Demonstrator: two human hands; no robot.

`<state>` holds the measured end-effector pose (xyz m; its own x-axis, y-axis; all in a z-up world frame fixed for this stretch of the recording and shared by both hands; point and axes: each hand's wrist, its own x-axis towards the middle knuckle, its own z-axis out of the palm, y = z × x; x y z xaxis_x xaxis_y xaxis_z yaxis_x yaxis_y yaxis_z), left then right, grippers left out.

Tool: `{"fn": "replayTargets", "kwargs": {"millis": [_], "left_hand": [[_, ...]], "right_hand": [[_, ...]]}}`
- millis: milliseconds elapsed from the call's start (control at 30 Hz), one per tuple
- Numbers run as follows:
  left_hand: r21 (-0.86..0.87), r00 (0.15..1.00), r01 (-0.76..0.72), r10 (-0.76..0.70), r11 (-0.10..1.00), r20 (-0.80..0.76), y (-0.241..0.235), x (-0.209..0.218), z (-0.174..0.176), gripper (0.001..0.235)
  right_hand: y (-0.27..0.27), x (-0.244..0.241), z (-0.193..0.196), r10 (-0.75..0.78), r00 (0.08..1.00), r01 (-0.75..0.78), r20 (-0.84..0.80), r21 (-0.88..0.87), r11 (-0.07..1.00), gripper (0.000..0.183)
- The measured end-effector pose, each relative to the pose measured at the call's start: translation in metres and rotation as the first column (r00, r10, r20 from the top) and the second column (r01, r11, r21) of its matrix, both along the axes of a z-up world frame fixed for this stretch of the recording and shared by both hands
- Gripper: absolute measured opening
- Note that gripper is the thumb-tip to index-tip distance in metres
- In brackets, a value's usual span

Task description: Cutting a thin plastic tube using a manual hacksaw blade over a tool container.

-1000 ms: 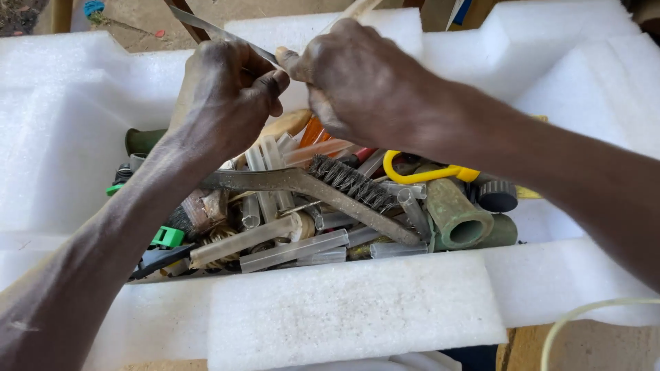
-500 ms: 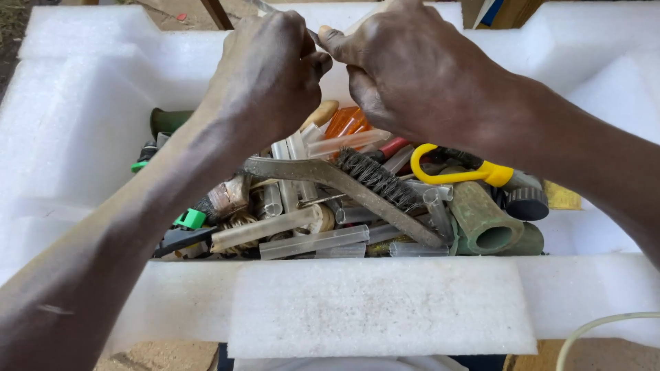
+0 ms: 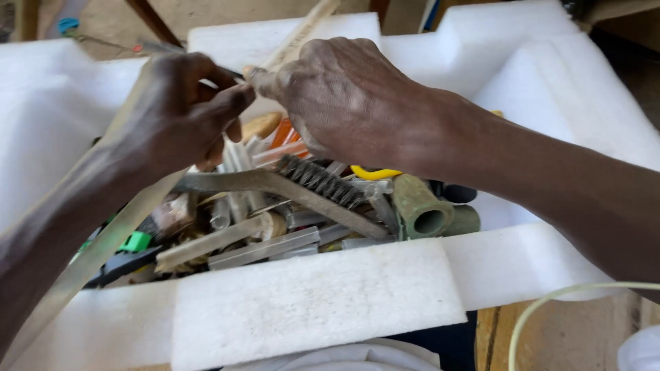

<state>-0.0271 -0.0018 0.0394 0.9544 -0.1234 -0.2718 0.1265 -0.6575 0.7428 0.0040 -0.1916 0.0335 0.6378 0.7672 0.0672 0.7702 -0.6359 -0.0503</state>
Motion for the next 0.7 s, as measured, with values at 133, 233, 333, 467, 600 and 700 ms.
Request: {"fn": "replayTargets", "kwargs": {"millis": [133,233,333,467,600,700], "left_hand": [[-0.046,0.996,0.037,-0.033,0.998,0.083,0.01,0.008,-0.011,0.026],[-0.013,0.996,0.025,-0.024,1.0,0.091,0.01,0.009,-0.008,0.029],[-0.029,0.986,0.068,-0.063,0.997,0.157,0.016,0.014,-0.018,0.042],[-0.021,0.976,0.112,-0.106,0.993,0.189,0.015,0.014,-0.014,0.047],[-0.054,0.996,-0.001,0.006,0.999,0.085,0.012,0.022,-0.012,0.042],[-0.121,0.997,-0.059,0.066,0.991,0.049,0.009,0.022,-0.017,0.031]], "right_hand": [[-0.015,-0.004,0.031,-0.074,0.968,0.054,-0.242,-0.088,0.995,0.052],[-0.019,0.004,0.025,0.014,0.983,-0.023,-0.181,-0.05,0.998,0.03],[-0.011,0.018,-0.013,0.145,0.983,-0.119,0.117,-0.205,0.972,0.054],[0.012,0.024,-0.019,0.093,0.995,-0.091,-0.035,0.051,0.995,0.041],[0.005,0.022,-0.004,0.039,0.995,-0.036,-0.096,0.032,0.999,0.05],[-0.012,0.014,0.008,0.038,0.995,-0.045,-0.093,-0.074,0.996,0.058]]}}
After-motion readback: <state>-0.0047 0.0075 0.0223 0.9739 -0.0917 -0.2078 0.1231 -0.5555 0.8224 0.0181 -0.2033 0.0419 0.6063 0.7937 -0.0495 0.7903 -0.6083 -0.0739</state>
